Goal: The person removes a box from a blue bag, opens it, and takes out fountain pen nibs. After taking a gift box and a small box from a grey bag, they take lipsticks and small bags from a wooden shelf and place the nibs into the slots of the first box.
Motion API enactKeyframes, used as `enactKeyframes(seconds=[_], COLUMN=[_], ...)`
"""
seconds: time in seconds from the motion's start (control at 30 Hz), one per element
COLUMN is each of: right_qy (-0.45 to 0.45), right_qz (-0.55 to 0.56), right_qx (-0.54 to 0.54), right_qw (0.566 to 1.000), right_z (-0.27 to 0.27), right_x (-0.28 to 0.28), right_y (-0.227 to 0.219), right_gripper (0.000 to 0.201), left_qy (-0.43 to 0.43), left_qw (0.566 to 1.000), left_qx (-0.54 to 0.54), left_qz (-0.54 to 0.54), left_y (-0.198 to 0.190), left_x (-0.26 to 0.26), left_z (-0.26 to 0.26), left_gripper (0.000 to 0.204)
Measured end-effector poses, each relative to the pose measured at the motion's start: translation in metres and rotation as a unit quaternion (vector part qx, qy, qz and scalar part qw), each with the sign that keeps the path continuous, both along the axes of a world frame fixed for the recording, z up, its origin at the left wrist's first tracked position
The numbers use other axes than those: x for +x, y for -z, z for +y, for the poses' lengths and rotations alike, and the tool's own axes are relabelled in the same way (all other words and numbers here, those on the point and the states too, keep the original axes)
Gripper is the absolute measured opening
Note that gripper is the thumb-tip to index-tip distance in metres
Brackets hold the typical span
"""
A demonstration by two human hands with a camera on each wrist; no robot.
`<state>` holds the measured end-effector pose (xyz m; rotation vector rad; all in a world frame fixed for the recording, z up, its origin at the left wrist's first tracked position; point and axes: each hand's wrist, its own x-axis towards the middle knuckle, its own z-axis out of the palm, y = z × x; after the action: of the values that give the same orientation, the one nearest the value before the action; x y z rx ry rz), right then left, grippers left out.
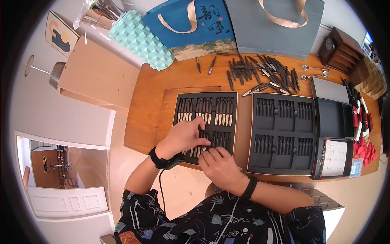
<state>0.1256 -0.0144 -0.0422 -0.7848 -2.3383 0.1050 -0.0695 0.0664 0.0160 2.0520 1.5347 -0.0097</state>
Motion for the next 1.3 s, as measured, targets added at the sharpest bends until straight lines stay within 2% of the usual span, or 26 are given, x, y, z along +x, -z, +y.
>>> enactKeyframes(seconds=[0.2, 0.43, 0.6, 0.73, 0.83, 0.9, 0.93, 1.0, 1.03, 1.07, 1.13, 1.3], right_qy=[-0.006, -0.015, -0.009, -0.008, 0.004, 0.014, 0.023, 0.034, 0.031, 0.027, 0.028, 0.025], right_qz=[-0.029, -0.065, -0.083, -0.106, -0.108, -0.112, -0.114, -0.115, -0.146, -0.177, -0.184, -0.196], right_qx=[-0.027, -0.041, -0.035, -0.040, -0.052, -0.058, -0.072, -0.086, -0.088, -0.091, -0.092, -0.088], right_qw=[0.999, 0.997, 0.996, 0.993, 0.993, 0.992, 0.991, 0.989, 0.985, 0.980, 0.978, 0.976], right_z=[-0.004, -0.009, -0.015, -0.018, -0.018, -0.015, -0.013, -0.010, -0.010, -0.009, -0.008, -0.008], right_x=[0.001, 0.004, 0.003, 0.002, 0.005, 0.007, 0.008, 0.009, 0.009, 0.009, 0.010, 0.008], right_y=[0.004, 0.006, 0.005, 0.009, 0.007, 0.002, -0.001, -0.003, -0.003, -0.003, -0.006, -0.006], right_gripper=[0.023, 0.031, 0.033, 0.044, 0.052, 0.056, 0.058, 0.061, 0.063, 0.065, 0.067, 0.071], left_qy=[-0.003, -0.004, 0.017, 0.012, 0.032, 0.036, 0.038, 0.124, 0.122, 0.123, 0.146, 0.163], left_qw=[0.999, 0.999, 0.999, 0.999, 0.998, 0.983, 0.983, 0.986, 0.988, 0.988, 0.986, 0.983], left_qx=[-0.012, -0.025, 0.020, -0.010, -0.042, -0.143, -0.142, -0.104, -0.088, -0.088, 0.028, 0.048], left_qz=[0.046, 0.047, 0.036, 0.044, -0.014, -0.106, -0.106, -0.031, 0.016, 0.017, 0.072, 0.068], left_y=[-0.002, 0.002, 0.007, 0.008, 0.003, -0.004, -0.007, -0.011, -0.012, -0.013, -0.014, -0.014], left_x=[0.007, 0.004, 0.002, 0.000, -0.011, -0.021, -0.024, -0.026, -0.023, -0.020, -0.014, -0.018], left_z=[0.003, 0.011, 0.014, 0.017, 0.021, 0.024, 0.023, 0.018, 0.014, 0.008, 0.000, -0.006], left_gripper=[0.057, 0.061, 0.060, 0.058, 0.053, 0.050, 0.050, 0.050, 0.052, 0.052, 0.052, 0.050])
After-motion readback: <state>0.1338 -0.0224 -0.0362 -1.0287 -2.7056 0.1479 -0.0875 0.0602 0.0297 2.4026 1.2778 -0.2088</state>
